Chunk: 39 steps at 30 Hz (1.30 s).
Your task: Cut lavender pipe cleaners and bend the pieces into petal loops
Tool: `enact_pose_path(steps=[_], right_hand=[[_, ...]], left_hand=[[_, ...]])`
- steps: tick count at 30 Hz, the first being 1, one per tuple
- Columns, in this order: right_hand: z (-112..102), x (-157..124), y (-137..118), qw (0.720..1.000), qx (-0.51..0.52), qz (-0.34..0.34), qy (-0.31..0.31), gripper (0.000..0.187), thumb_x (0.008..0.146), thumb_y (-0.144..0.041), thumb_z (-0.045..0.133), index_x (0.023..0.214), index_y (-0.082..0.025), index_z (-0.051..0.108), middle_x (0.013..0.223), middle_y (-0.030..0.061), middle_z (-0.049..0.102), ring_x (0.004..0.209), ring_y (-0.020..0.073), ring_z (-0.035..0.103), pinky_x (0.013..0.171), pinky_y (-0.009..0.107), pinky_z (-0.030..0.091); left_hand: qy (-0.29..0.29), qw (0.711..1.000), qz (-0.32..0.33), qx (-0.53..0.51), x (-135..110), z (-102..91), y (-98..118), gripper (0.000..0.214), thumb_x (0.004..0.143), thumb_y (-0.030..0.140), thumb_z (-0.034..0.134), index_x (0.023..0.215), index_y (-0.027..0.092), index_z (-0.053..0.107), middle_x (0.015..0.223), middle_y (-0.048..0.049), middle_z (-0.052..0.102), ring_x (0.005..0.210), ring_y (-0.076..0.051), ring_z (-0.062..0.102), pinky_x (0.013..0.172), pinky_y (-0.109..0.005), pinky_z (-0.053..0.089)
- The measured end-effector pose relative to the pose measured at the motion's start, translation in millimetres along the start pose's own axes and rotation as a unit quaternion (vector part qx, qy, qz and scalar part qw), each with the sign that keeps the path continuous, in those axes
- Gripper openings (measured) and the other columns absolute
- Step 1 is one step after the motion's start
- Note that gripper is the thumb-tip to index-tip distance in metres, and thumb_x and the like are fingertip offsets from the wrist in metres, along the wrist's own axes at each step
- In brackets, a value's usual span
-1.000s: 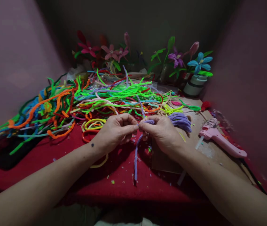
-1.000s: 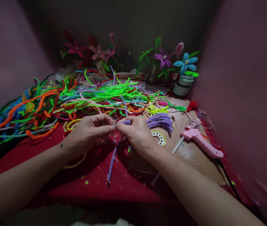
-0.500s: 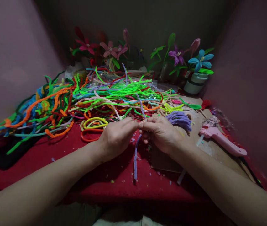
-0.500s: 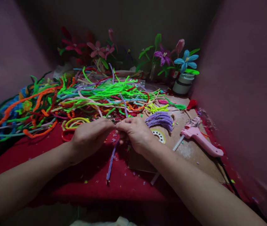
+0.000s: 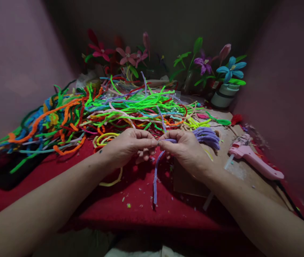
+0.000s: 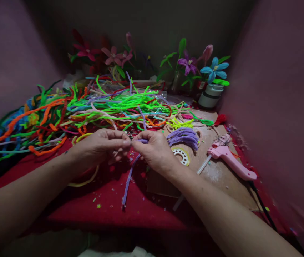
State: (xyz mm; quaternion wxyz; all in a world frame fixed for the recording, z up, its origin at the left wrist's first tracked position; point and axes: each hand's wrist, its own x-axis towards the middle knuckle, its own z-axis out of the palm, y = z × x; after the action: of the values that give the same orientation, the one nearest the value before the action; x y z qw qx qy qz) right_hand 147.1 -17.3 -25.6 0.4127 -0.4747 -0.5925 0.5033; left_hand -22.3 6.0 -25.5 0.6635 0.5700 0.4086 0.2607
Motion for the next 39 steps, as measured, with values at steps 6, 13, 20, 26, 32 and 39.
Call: enact_pose_path(steps=[6, 13, 20, 26, 32, 39], right_hand=[[0, 0, 1, 1.0, -0.003, 0.018, -0.011, 0.012, 0.07, -0.021, 0.055, 0.06, -0.015, 0.052, 0.051, -0.0053, 0.046, 0.044, 0.0061, 0.04, 0.045, 0.02, 0.033], [-1, 2, 6, 0.998, -0.007, 0.04, -0.039, 0.007, 0.068, -0.021, 0.056, 0.062, -0.017, 0.055, 0.052, -0.0037, 0.05, 0.043, 0.0075, 0.042, 0.042, 0.021, 0.035], [1, 1, 4, 0.999, 0.007, 0.042, -0.034, 0.009, 0.068, -0.021, 0.055, 0.061, -0.016, 0.052, 0.051, -0.0038, 0.048, 0.042, 0.0074, 0.041, 0.043, 0.021, 0.035], [0, -1, 1, 0.999, -0.043, 0.002, -0.006, 0.009, 0.071, -0.02, 0.055, 0.063, -0.015, 0.055, 0.053, -0.0045, 0.048, 0.047, 0.0068, 0.04, 0.045, 0.02, 0.032], [0, -1, 4, 0.997, -0.074, -0.016, -0.005, 0.012, 0.072, -0.019, 0.054, 0.061, -0.015, 0.055, 0.052, -0.0046, 0.047, 0.047, 0.0069, 0.039, 0.045, 0.02, 0.03], [1, 0, 6, 0.997, -0.076, -0.017, 0.002, 0.01, 0.071, -0.018, 0.054, 0.061, -0.016, 0.055, 0.052, -0.0045, 0.048, 0.048, 0.0073, 0.04, 0.047, 0.021, 0.03]], left_hand=[[0.017, 0.998, 0.004, 0.06, -4, 2.6, 5, 0.02, 0.076, 0.031, 0.061, 0.069, 0.012, 0.057, 0.05, 0.0019, 0.053, 0.039, -0.005, 0.042, 0.037, -0.016, 0.032], [0.018, 0.993, -0.008, 0.113, -7, 5.7, 9, 0.018, 0.075, 0.03, 0.06, 0.07, 0.014, 0.057, 0.052, 0.0019, 0.053, 0.04, -0.006, 0.044, 0.037, -0.017, 0.033], [0.027, 0.995, 0.01, 0.097, -8, 5.8, 8, 0.014, 0.074, 0.025, 0.062, 0.071, 0.013, 0.057, 0.05, 0.0028, 0.051, 0.04, -0.006, 0.043, 0.037, -0.017, 0.034], [-0.022, 0.994, -0.07, -0.079, -2, -1.9, 4, 0.011, 0.066, 0.015, 0.067, 0.072, 0.011, 0.059, 0.056, 0.0006, 0.053, 0.043, -0.006, 0.047, 0.034, -0.015, 0.039], [-0.008, 0.992, -0.081, -0.096, 2, 0.8, 2, 0.009, 0.063, 0.013, 0.067, 0.066, 0.011, 0.059, 0.053, 0.001, 0.053, 0.039, -0.005, 0.045, 0.033, -0.014, 0.038], [0.034, 0.998, -0.035, -0.043, -2, 5.0, -1, 0.007, 0.066, 0.016, 0.065, 0.065, 0.013, 0.059, 0.048, 0.0028, 0.052, 0.036, -0.005, 0.041, 0.031, -0.016, 0.033]])
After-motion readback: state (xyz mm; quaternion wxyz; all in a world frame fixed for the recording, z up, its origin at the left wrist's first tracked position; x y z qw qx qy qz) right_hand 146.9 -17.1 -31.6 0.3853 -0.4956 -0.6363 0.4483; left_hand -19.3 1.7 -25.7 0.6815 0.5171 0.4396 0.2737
